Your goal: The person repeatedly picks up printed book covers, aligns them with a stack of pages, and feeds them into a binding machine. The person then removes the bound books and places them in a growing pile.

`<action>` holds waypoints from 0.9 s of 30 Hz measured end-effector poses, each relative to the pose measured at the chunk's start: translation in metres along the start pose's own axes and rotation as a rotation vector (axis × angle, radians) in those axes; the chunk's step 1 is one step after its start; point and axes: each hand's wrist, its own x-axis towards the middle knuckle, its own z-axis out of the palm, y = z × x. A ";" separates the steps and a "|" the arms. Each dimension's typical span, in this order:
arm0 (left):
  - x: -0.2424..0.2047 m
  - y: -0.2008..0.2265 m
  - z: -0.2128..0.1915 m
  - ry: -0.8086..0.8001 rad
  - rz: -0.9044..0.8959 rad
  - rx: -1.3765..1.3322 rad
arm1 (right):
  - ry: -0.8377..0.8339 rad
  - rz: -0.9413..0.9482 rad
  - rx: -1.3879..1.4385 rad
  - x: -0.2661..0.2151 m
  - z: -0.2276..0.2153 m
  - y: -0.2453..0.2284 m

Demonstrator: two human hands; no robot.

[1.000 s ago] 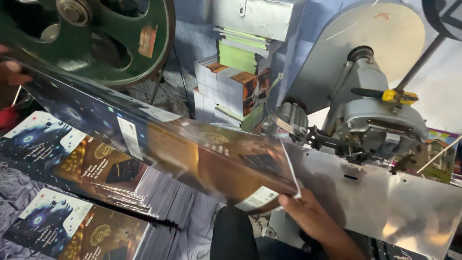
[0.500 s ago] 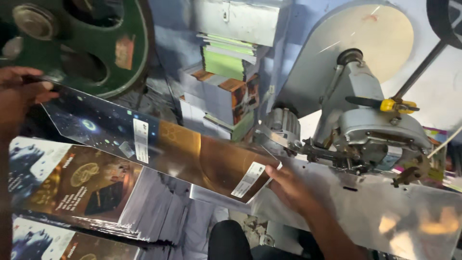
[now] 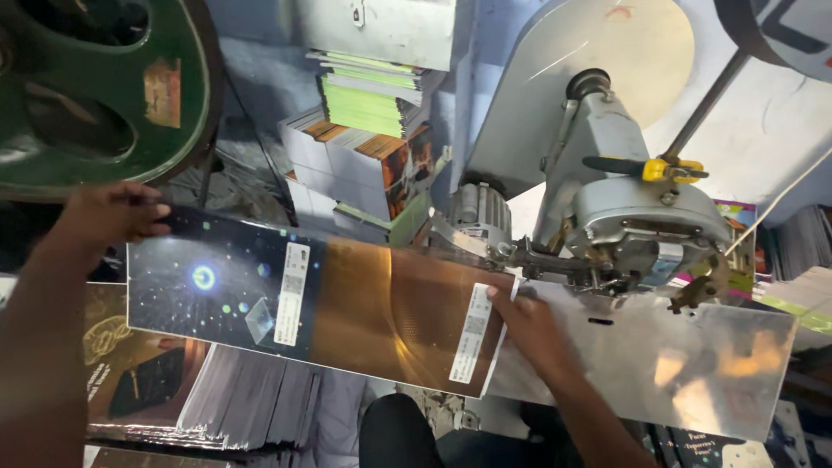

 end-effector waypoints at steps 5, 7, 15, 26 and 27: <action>-0.011 0.008 0.030 0.000 -0.104 0.044 | 0.094 -0.008 -0.150 -0.009 -0.020 -0.005; -0.010 0.006 0.045 -0.021 -0.154 0.053 | 0.147 -0.051 -0.123 -0.014 -0.028 0.008; 0.016 -0.028 0.104 -0.149 -0.221 -0.128 | 0.235 0.065 -0.266 -0.017 -0.072 0.014; -0.009 -0.031 0.150 -0.109 -0.165 -0.121 | 0.308 0.092 -0.387 -0.039 -0.105 0.002; -0.010 -0.034 0.152 -0.092 -0.168 -0.117 | 0.308 0.076 -0.406 -0.037 -0.106 0.003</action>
